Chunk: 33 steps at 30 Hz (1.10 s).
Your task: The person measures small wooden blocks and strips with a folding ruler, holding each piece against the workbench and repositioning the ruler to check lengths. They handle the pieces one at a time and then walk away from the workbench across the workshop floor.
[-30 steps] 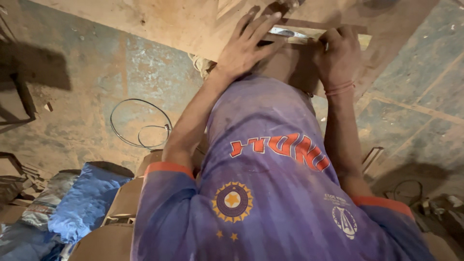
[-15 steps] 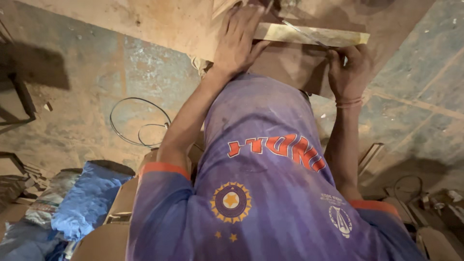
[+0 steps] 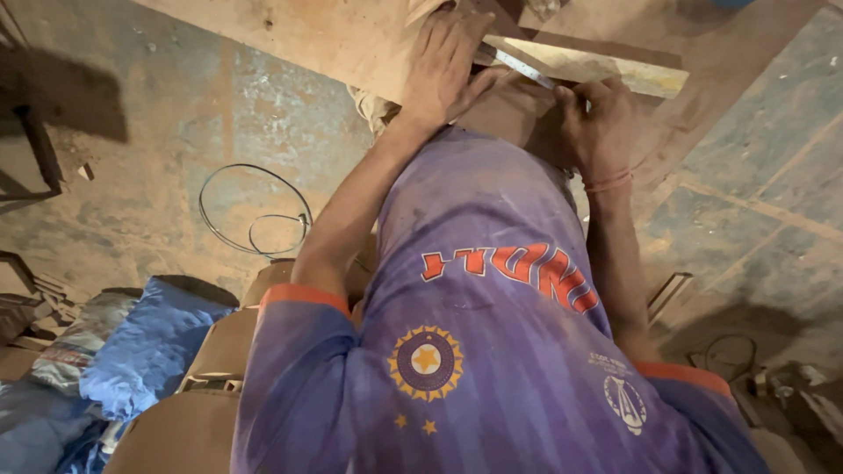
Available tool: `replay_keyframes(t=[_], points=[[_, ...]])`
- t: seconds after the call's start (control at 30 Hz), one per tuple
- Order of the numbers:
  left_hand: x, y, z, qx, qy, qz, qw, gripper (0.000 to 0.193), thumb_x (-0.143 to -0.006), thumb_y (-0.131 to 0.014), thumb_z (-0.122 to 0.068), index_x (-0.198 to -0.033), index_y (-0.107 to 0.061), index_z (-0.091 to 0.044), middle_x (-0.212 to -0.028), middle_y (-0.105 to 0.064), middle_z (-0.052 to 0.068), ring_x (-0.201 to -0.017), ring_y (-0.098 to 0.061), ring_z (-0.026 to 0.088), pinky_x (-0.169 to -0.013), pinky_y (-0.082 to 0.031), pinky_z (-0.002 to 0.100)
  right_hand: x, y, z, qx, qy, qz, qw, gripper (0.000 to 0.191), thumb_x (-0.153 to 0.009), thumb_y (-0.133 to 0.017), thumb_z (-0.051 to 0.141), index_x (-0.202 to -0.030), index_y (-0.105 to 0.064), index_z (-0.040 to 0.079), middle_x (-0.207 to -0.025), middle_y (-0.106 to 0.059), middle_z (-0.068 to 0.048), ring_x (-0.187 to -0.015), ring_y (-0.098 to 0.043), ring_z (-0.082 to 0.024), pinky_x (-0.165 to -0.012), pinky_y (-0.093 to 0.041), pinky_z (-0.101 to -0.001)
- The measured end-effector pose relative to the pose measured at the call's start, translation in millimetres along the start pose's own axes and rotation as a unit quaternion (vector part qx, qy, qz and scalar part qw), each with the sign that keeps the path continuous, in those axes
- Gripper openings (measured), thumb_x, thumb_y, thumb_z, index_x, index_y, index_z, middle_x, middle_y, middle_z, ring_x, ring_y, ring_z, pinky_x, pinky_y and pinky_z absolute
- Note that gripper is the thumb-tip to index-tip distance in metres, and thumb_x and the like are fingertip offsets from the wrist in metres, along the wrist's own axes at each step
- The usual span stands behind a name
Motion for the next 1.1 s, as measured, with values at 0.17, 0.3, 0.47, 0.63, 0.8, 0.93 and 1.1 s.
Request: replay_keyframes(t=[0.17,0.3,0.47,0.63,0.8,0.93,1.1], points=[[0.8,-0.2,0.3,0.011,-0.033,-0.031,0.999,0.057,-0.097,-0.083,-0.036,-0.136,-0.060,-0.004,-0.137,-0.061,0.009,-0.130,-0.053,0.031,-0.117,-0.040,0.049,1.6,3.0,-1.0,0.031,-0.002,0.006,1.000,0.022,-0.100,-0.085,0.027,-0.091,-0.078,0.008,-0.087,-0.065,-0.013,-0.081,-0.063,-0.032,-0.071,-0.048,-0.0445],[1.1,-2.7,-2.2,-0.006,-0.050,-0.019,0.999,0.047,-0.098,-0.081,-0.035,-0.128,-0.064,-0.004,-0.138,-0.062,0.006,-0.131,-0.054,0.030,-0.117,-0.040,0.049,5.7,5.0,1.6,0.024,-0.003,-0.015,1.000,0.018,-0.098,-0.083,0.025,-0.093,-0.078,0.008,-0.088,-0.064,-0.013,-0.082,-0.064,-0.032,-0.071,-0.049,-0.0437],[-0.4,-1.2,-5.8,0.001,-0.038,0.003,0.999,0.047,-0.098,-0.079,-0.035,-0.128,-0.064,-0.003,-0.138,-0.061,0.008,-0.131,-0.052,0.031,-0.116,-0.037,0.050,7.7,5.0,4.1,0.030,-0.002,-0.017,0.999,0.017,-0.097,-0.082,0.024,-0.094,-0.077,0.008,-0.089,-0.064,-0.012,-0.084,-0.063,-0.032,-0.072,-0.049,-0.0433],[-2.3,3.1,-8.9,0.006,-0.028,0.024,0.999,0.043,-0.098,-0.075,-0.029,-0.129,-0.062,-0.003,-0.139,-0.059,0.010,-0.133,-0.050,0.032,-0.116,-0.036,0.051,6.0,7.2,6.5,0.012,-0.011,-0.014,1.000,0.022,-0.100,-0.084,0.026,-0.093,-0.076,0.007,-0.088,-0.063,-0.012,-0.083,-0.063,-0.032,-0.071,-0.049,-0.0433],[-4.6,6.0,-11.4,0.001,-0.033,0.022,0.999,0.044,-0.097,-0.076,-0.029,-0.128,-0.061,-0.003,-0.138,-0.059,0.011,-0.132,-0.050,0.032,-0.116,-0.036,0.051,5.2,8.2,7.8,0.008,-0.015,-0.012,1.000,0.017,-0.099,-0.084,0.023,-0.094,-0.077,0.007,-0.087,-0.063,-0.012,-0.081,-0.063,-0.031,-0.069,-0.049,-0.0428],[-5.0,7.3,-12.4,0.011,-0.035,0.019,0.999,0.045,-0.095,-0.077,-0.029,-0.128,-0.061,-0.003,-0.139,-0.059,0.011,-0.133,-0.051,0.032,-0.116,-0.037,0.051,4.6,7.1,5.3,0.011,-0.013,-0.014,1.000,0.018,-0.099,-0.084,0.022,-0.092,-0.077,0.007,-0.088,-0.063,-0.012,-0.081,-0.063,-0.031,-0.069,-0.049,-0.0429],[-5.4,7.3,-13.3,0.008,-0.036,0.014,0.999,0.046,-0.094,-0.078,-0.028,-0.129,-0.061,-0.004,-0.139,-0.059,0.011,-0.133,-0.050,0.032,-0.116,-0.037,0.051,7.1,6.5,4.9,0.014,0.003,-0.028,1.000,0.020,-0.100,-0.085,0.023,-0.092,-0.076,0.007,-0.089,-0.062,-0.011,-0.083,-0.063,-0.031,-0.071,-0.049,-0.0430]])
Point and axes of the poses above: each hand's wrist, its own x-axis away from the middle knuckle, its own y-axis out of the back of the hand, z = x × y, the point moved 8 cm from there along -x, towards the middle knuckle
